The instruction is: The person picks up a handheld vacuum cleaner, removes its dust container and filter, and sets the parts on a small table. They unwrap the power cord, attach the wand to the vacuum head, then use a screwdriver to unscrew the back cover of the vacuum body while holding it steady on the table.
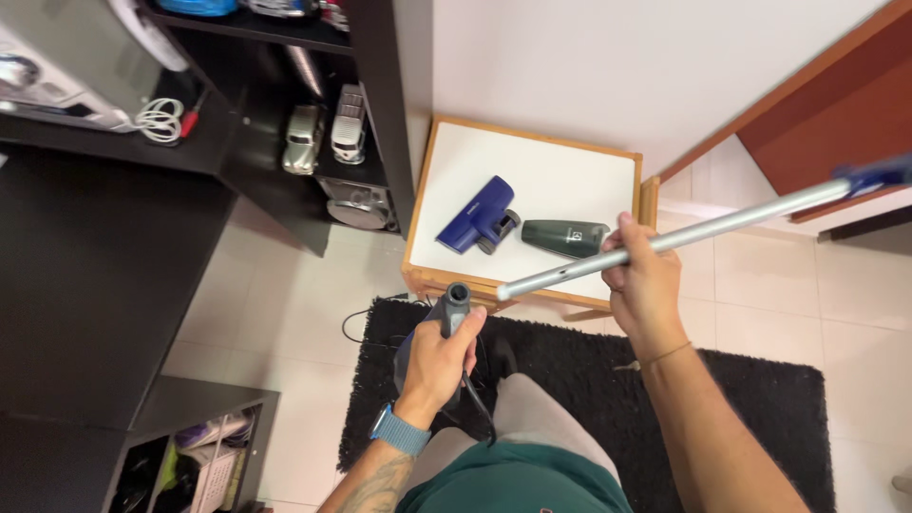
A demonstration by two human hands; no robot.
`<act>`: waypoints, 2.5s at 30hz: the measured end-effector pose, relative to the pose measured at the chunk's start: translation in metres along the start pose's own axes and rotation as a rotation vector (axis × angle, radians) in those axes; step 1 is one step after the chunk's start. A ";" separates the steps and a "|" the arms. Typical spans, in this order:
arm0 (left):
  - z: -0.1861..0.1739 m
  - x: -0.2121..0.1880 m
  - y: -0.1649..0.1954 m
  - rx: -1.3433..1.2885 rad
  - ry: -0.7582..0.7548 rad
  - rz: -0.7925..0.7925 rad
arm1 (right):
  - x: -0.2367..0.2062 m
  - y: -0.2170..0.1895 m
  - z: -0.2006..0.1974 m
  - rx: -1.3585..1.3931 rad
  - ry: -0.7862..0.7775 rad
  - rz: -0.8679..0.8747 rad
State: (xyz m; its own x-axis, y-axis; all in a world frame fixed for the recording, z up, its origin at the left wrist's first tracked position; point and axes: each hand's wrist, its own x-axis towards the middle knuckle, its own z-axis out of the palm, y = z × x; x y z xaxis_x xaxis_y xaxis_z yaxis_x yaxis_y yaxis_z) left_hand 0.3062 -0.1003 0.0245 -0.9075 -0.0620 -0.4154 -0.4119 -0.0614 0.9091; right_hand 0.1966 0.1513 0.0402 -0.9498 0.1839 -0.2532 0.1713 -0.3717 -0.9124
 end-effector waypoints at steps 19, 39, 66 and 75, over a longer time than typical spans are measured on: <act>0.110 0.193 -0.018 0.112 0.093 -0.385 | 0.303 0.172 0.017 0.269 -0.203 0.871; 0.134 0.289 -0.071 -0.127 0.292 -0.609 | 0.401 0.278 0.036 0.315 -0.146 0.996; 0.101 0.120 0.027 1.309 -0.416 0.313 | 0.131 0.078 0.006 -0.299 -0.707 0.904; 0.012 -0.054 0.030 0.355 0.505 0.494 | 0.019 0.070 0.056 -0.333 -0.788 0.639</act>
State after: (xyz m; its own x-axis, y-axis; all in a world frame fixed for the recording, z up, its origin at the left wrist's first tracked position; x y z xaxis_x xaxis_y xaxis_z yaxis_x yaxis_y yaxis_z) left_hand 0.3422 -0.0871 0.0746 -0.8804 -0.4488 0.1531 -0.0491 0.4074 0.9119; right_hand 0.1759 0.0773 -0.0108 -0.5399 -0.6415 -0.5449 0.6471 0.0977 -0.7562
